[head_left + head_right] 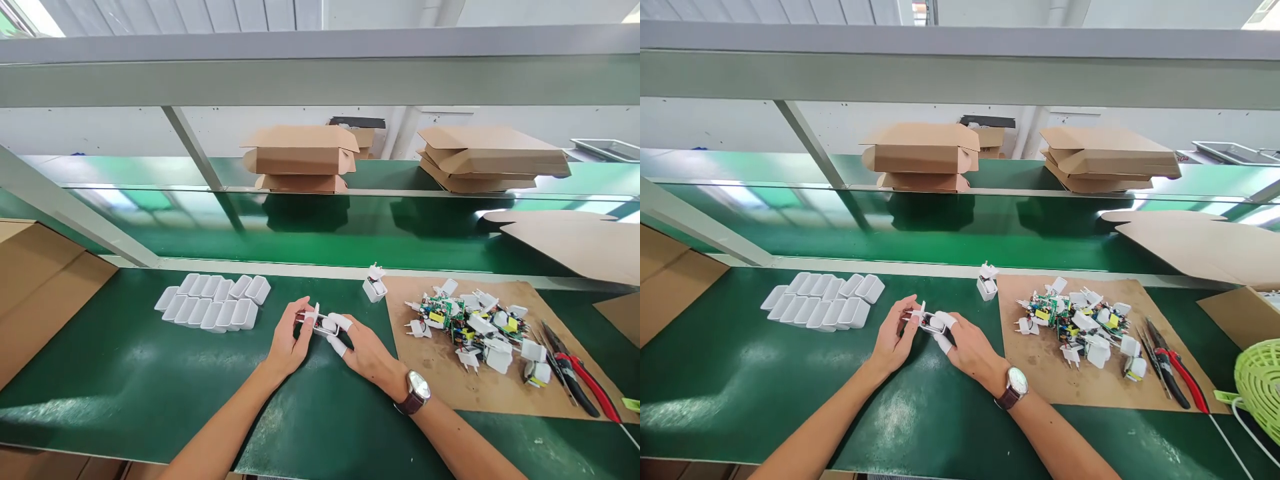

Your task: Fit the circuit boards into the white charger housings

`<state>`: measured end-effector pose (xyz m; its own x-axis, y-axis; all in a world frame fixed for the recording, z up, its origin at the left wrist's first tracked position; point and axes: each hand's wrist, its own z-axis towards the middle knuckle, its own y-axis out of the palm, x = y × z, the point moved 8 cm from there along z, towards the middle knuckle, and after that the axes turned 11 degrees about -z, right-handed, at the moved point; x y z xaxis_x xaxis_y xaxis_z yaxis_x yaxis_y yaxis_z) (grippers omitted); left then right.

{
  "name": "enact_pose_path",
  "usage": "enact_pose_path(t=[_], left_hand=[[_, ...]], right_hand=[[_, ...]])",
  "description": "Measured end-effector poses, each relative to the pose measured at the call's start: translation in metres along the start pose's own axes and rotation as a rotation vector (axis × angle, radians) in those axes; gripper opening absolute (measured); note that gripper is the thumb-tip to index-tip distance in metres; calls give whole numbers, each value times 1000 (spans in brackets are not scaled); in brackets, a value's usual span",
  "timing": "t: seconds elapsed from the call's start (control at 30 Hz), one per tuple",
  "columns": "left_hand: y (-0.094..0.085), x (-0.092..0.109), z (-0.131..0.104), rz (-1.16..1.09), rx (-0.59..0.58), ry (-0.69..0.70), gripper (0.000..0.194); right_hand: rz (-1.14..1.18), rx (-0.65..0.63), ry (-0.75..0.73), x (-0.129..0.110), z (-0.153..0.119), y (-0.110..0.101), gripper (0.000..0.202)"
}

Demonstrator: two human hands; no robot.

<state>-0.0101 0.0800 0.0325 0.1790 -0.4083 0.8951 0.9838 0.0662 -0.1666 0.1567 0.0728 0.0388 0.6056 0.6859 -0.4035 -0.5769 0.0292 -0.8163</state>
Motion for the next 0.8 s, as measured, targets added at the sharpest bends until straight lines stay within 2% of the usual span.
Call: enact_pose_path(t=[0.1, 0.17, 0.2, 0.3, 0.37, 0.47, 0.53, 0.7, 0.8], left_hand=[[-1, -4, 0, -9, 6, 5, 33], [-1, -5, 0, -18, 13, 14, 36], [-1, -4, 0, -29, 14, 26, 42], [7, 4, -3, -19, -58, 110, 81], [15, 12, -7, 41, -109, 188, 89], [19, 21, -12, 125, -95, 287, 75], [20, 23, -14, 152, -78, 324, 75], [21, 19, -14, 169, -78, 309, 76], [20, 20, -12, 169, -76, 293, 78]], right_hand=[[24, -43, -10, 1, 2, 7, 28], [200, -48, 76, 9, 4, 10, 26], [355, -43, 160, 15, 4, 12, 24], [794, -42, 410, 29, 2, 24, 33], [917, -84, 476, 28, 1, 32, 43], [993, -143, 505, 22, 2, 39, 52], [1022, -156, 517, 20, 3, 40, 53], [984, -145, 502, 21, 4, 39, 49], [878, -85, 475, 22, 5, 37, 47]])
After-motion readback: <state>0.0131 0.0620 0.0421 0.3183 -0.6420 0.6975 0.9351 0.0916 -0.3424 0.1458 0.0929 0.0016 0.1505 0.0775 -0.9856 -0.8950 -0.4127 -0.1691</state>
